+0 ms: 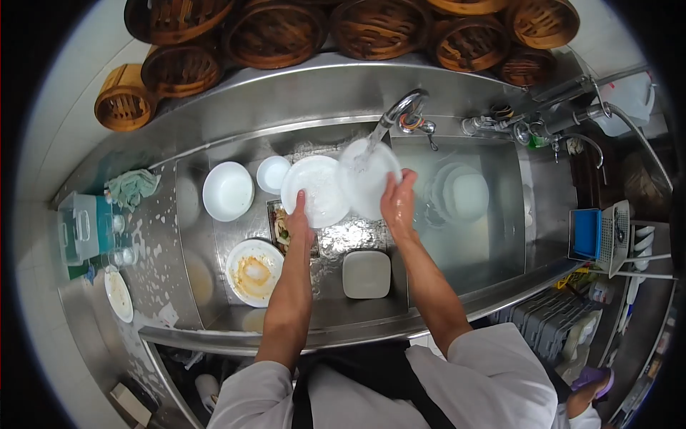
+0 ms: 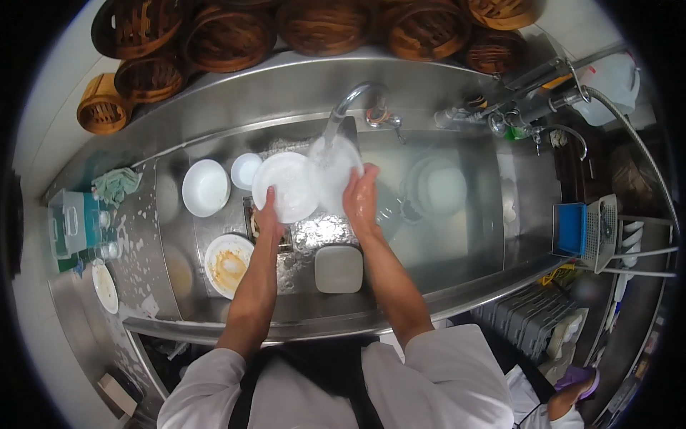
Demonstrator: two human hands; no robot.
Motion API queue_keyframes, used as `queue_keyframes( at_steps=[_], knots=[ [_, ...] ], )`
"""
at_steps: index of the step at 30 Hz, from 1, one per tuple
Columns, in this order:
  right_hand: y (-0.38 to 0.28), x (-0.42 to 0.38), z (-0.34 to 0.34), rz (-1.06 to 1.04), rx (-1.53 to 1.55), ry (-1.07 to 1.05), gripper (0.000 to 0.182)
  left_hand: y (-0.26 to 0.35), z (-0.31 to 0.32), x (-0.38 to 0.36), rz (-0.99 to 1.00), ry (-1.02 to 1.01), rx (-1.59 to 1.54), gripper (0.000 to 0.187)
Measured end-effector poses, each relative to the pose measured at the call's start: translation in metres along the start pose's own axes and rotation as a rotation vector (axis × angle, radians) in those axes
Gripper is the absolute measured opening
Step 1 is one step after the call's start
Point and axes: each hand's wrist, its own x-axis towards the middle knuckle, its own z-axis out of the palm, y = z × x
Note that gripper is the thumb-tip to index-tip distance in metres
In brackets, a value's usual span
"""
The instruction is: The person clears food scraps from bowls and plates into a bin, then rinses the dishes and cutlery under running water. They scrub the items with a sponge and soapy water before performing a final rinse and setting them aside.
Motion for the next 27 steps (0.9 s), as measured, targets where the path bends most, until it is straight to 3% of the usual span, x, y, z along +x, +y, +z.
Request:
queue_keyframes(
  at_steps=[2, 4, 6, 8, 10, 12, 14, 16, 18, 20, 22, 23, 24, 26, 27],
  knots=[
    [-0.007, -0.008, -0.008, 0.103, 0.071, 0.025, 0.028, 0.002, -0.013, 0.007, 0.075, 0.046, 0.115, 0.059],
    [-0.002, -0.006, -0.001, -0.066, -0.005, 0.111, 0.028, -0.003, -0.011, 0.01, 0.097, 0.037, 0.088, 0.053],
    [0.001, -0.009, 0.006, -0.009, 0.037, 0.101, 0.031, -0.012, -0.008, 0.009, 0.003, 0.059, 0.122, 0.051],
    [0.014, -0.008, 0.021, 0.043, 0.082, 0.092, 0.033, -0.019, 0.001, 0.007, 0.025, -0.002, 0.032, 0.057],
    [0.028, -0.009, 0.035, 0.167, 0.296, 0.047, 0.041, -0.018, 0.01, -0.003, 0.046, -0.039, 0.145, 0.068],
    [0.035, -0.006, 0.039, 0.224, 0.29, -0.075, 0.043, -0.034, -0.001, 0.008, -0.014, -0.087, 0.225, 0.076],
    [0.034, 0.008, 0.042, 0.279, 0.289, -0.198, 0.044, -0.049, -0.008, 0.01, 0.112, -0.336, 0.538, 0.066],
    [0.035, 0.029, 0.042, 0.206, 0.254, -0.258, 0.043, -0.048, -0.029, -0.006, -0.285, -0.585, 0.805, 0.078],
    [0.038, 0.037, 0.055, 0.147, 0.292, -0.174, 0.038, -0.098, -0.072, -0.004, -0.085, -0.834, 1.448, 0.09],
    [0.046, 0.036, 0.06, 0.083, 0.331, -0.083, 0.033, -0.138, -0.101, -0.029, -0.103, -0.758, 1.702, 0.074],
    [0.058, 0.039, 0.055, 0.164, 0.313, -0.311, 0.041, -0.149, -0.113, -0.031, -0.058, -0.686, 1.673, 0.065],
    [0.06, 0.043, 0.052, 0.163, 0.315, -0.327, 0.041, -0.143, -0.114, -0.036, -0.015, -0.616, 1.652, 0.057],
    [0.062, 0.047, 0.048, 0.1, 0.214, -0.459, 0.043, -0.136, -0.115, -0.038, -0.025, -0.599, 1.649, 0.057],
    [0.064, 0.045, 0.047, 0.038, 0.124, -0.624, 0.046, -0.083, -0.096, -0.066, 0.157, -0.76, 1.661, 0.044],
    [0.064, 0.04, 0.05, -0.104, -0.042, -0.718, 0.049, -0.073, -0.1, -0.076, 0.137, -0.729, 1.664, 0.044]
  ],
)
